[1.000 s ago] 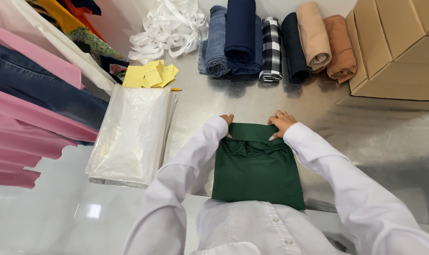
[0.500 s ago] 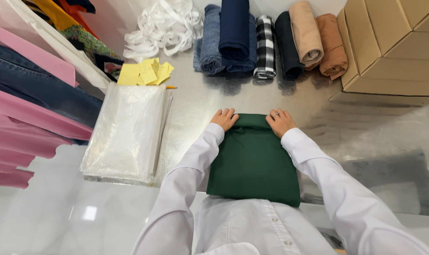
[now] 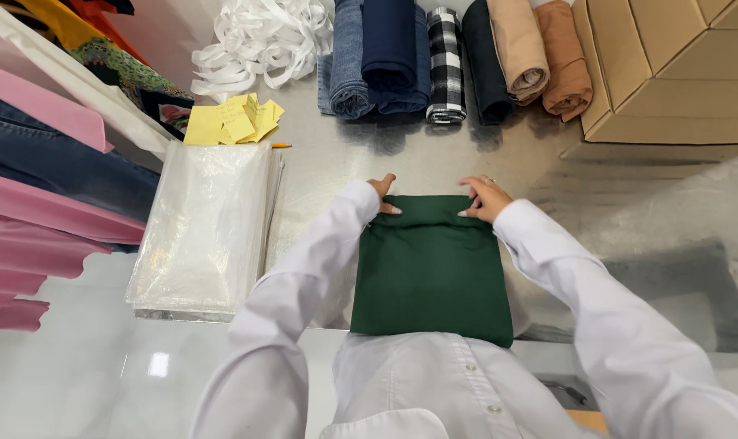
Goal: The person takes a pair of dark blue shorts and a green shirt from a clothing rack, folds them neatly on a metal table, and places them in a stack. They then retrieve a clear plastic bag, open it, and place the folded shorts inside for packaging.
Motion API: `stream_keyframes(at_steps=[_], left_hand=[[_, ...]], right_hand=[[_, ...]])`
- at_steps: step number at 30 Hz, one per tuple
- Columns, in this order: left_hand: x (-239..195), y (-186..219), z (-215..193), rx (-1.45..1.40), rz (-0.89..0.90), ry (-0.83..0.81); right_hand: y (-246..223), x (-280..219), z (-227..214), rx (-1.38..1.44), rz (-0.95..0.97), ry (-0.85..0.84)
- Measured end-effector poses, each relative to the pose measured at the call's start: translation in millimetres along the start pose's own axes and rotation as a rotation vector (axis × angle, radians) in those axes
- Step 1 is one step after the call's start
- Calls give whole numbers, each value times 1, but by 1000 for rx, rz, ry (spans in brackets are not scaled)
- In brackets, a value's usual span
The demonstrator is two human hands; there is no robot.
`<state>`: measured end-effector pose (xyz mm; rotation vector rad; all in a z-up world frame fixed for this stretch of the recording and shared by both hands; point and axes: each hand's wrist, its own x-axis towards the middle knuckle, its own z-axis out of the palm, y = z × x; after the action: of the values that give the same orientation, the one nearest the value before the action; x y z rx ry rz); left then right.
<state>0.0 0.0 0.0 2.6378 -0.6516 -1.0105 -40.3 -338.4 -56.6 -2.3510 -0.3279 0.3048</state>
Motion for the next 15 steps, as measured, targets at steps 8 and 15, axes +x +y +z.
stream_keyframes(at_steps=[8, 15], left_hand=[[112, -25, 30, 445, 104, 80], [61, -16, 67, 463, 272, 261]], right_hand=[[5, 39, 4, -428, 56, -304], [-36, -36, 18, -567, 37, -173]])
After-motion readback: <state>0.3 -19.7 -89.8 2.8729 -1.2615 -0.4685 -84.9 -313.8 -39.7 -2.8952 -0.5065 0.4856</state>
